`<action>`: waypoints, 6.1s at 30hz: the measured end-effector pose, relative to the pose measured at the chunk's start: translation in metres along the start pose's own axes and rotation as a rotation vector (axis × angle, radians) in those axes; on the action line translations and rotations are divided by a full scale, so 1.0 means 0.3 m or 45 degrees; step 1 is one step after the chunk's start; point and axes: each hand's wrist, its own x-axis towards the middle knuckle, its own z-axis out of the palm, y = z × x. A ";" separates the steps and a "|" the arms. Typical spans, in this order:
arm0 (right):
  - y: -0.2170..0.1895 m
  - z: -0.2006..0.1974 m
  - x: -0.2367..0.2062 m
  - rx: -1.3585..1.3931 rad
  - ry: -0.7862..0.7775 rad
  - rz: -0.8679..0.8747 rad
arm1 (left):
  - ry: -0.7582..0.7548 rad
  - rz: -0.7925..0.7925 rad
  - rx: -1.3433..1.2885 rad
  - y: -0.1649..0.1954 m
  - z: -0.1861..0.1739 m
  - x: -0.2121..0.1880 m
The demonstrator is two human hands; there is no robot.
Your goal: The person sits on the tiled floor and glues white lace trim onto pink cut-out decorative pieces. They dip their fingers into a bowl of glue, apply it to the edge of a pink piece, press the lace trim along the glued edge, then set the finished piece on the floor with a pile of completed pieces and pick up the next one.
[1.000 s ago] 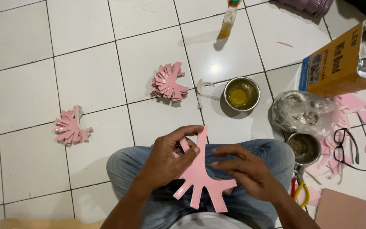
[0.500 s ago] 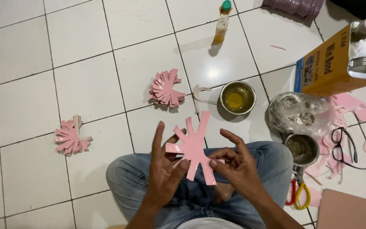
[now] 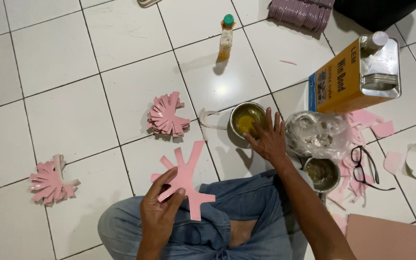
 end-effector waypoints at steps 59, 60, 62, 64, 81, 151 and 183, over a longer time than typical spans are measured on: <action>-0.390 -0.324 -0.451 1.799 -0.250 0.047 | -0.128 0.098 0.047 0.219 0.103 -0.029; -0.389 -0.316 -0.454 1.896 -0.234 0.098 | -0.141 0.117 0.005 0.217 0.106 -0.046; -0.386 -0.302 -0.452 1.947 -0.191 0.129 | -0.161 0.154 -0.079 0.208 0.112 -0.080; -0.384 -0.294 -0.453 1.985 -0.126 0.145 | -0.147 0.165 -0.185 0.189 0.118 -0.096; -0.397 -0.378 -0.440 1.442 -0.084 -0.285 | -0.247 0.147 0.175 0.211 0.083 -0.091; -0.396 -0.368 -0.438 1.463 -0.199 -0.472 | -0.473 0.283 0.390 0.316 0.064 -0.067; -0.352 -0.361 -0.459 0.892 -0.075 -0.973 | -0.434 0.084 -0.004 0.245 0.015 -0.004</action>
